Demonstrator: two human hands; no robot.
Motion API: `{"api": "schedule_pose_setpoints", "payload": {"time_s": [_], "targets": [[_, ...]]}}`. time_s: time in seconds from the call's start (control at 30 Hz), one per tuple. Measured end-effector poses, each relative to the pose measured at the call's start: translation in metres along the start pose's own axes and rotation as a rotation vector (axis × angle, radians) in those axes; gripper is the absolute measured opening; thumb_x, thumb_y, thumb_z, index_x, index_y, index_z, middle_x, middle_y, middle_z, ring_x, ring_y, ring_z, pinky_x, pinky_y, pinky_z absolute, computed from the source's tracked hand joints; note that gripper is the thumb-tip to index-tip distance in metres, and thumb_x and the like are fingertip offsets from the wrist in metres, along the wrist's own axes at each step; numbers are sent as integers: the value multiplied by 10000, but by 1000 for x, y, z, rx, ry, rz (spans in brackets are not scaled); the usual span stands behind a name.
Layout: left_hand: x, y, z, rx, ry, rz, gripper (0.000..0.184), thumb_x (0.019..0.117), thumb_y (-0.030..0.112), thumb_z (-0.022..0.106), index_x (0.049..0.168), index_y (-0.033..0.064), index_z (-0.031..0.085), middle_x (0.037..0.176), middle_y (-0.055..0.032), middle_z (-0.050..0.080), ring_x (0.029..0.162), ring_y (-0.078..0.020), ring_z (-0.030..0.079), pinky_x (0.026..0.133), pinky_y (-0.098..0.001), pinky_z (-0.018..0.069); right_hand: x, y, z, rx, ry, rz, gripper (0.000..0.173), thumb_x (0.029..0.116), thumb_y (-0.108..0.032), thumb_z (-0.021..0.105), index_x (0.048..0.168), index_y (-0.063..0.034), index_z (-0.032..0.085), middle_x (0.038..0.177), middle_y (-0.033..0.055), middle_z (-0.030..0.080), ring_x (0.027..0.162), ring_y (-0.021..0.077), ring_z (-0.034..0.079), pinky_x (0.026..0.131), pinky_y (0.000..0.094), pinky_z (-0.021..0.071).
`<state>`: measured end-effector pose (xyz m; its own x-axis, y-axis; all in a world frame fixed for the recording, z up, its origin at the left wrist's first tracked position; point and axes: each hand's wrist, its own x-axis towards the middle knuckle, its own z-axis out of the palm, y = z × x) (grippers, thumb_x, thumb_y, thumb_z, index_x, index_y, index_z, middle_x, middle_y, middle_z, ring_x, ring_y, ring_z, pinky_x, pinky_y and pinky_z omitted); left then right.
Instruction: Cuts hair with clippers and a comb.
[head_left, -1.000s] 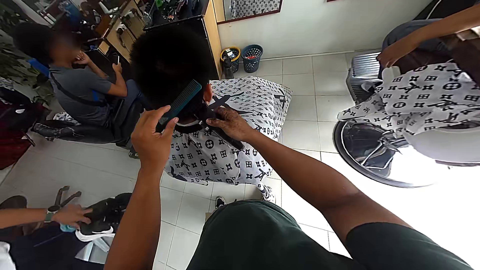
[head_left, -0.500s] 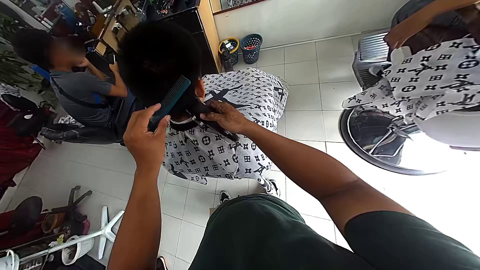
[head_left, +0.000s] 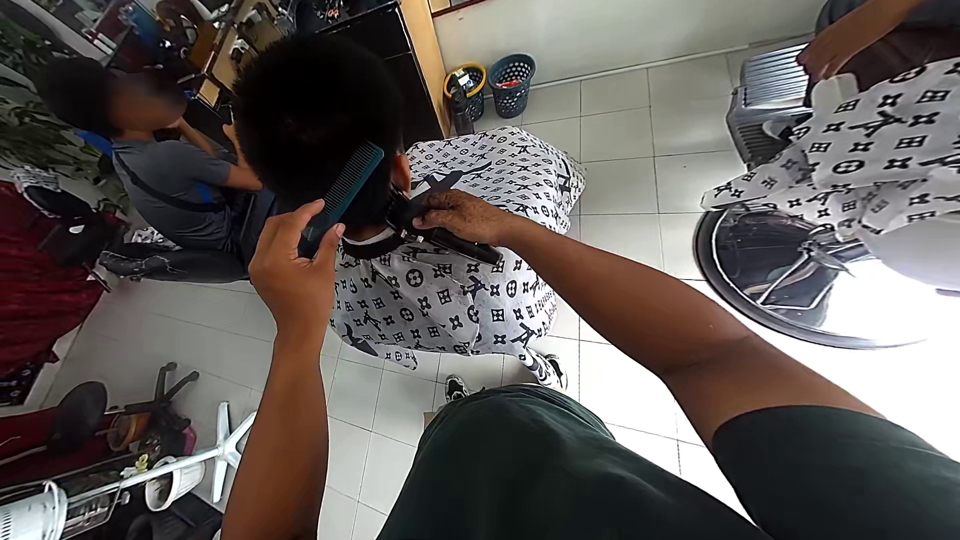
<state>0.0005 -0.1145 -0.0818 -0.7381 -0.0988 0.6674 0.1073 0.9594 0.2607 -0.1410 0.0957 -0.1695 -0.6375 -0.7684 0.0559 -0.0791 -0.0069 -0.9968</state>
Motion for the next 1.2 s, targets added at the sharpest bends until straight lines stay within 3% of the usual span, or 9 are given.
{"api": "schedule_pose_setpoints", "payload": {"time_s": [0.07,0.2,0.33,0.5,0.63,0.8,0.93,1.1,1.2], "targets": [[1,2,0,1,18,12,329,931,222,763,1215,58,735,1119,-144,715,1024,-180,669,897,-283,518,1,2,-2,10,-18,11,247,1062,-236,538,1043,-12,641,798,55,632,640,104,615,621,271,546],[2,1,3,12,11,-4,325,933,219,760,1218,65,734,1124,-141,713,1014,-174,666,879,-281,516,4,1,1,305,-44,-98,269,1084,-222,408,1107,-22,587,785,45,663,640,123,661,606,276,583],[3,3,2,12,18,3,322,934,219,759,1215,61,736,1119,-134,716,1007,-163,666,872,-268,516,5,6,-9,131,-84,6,253,1076,-215,496,1062,-3,634,767,47,646,610,106,635,581,259,561],[3,3,3,18,-12,-14,329,945,230,749,1232,70,728,1136,-138,710,1012,-187,672,875,-300,531,7,-3,-6,401,-98,-93,351,1094,-275,309,1052,-62,584,777,48,678,625,132,662,576,272,574],[6,6,0,39,-1,-9,325,942,237,752,1219,67,733,1124,-144,713,993,-185,679,862,-298,538,8,1,-16,159,-143,-25,272,1077,-203,457,1059,-3,641,750,47,651,599,113,640,570,267,568],[7,4,3,35,-10,-14,322,943,229,749,1223,69,731,1124,-144,714,1013,-201,676,876,-317,535,12,-2,-10,442,-138,-156,379,1081,-322,302,1036,-78,589,787,45,678,635,134,662,586,279,578],[7,6,1,38,-4,-5,320,940,232,753,1219,76,735,1125,-137,715,1016,-184,675,879,-303,533,6,-6,-18,143,-146,-15,308,1085,-223,423,1008,-9,630,724,57,661,583,128,654,549,268,570],[8,2,5,29,-15,-16,315,941,229,751,1217,79,736,1121,-131,716,1032,-195,672,899,-319,528,9,-10,-15,500,-175,-84,429,1089,-372,266,1031,-89,583,778,49,670,629,131,651,575,261,564],[6,0,1,-8,-21,18,312,940,218,753,1216,74,737,1124,-133,715,1044,-175,672,917,-287,525,-5,-10,-10,173,-161,28,304,1079,-260,460,984,-18,616,722,50,647,574,117,629,538,269,552]]}}
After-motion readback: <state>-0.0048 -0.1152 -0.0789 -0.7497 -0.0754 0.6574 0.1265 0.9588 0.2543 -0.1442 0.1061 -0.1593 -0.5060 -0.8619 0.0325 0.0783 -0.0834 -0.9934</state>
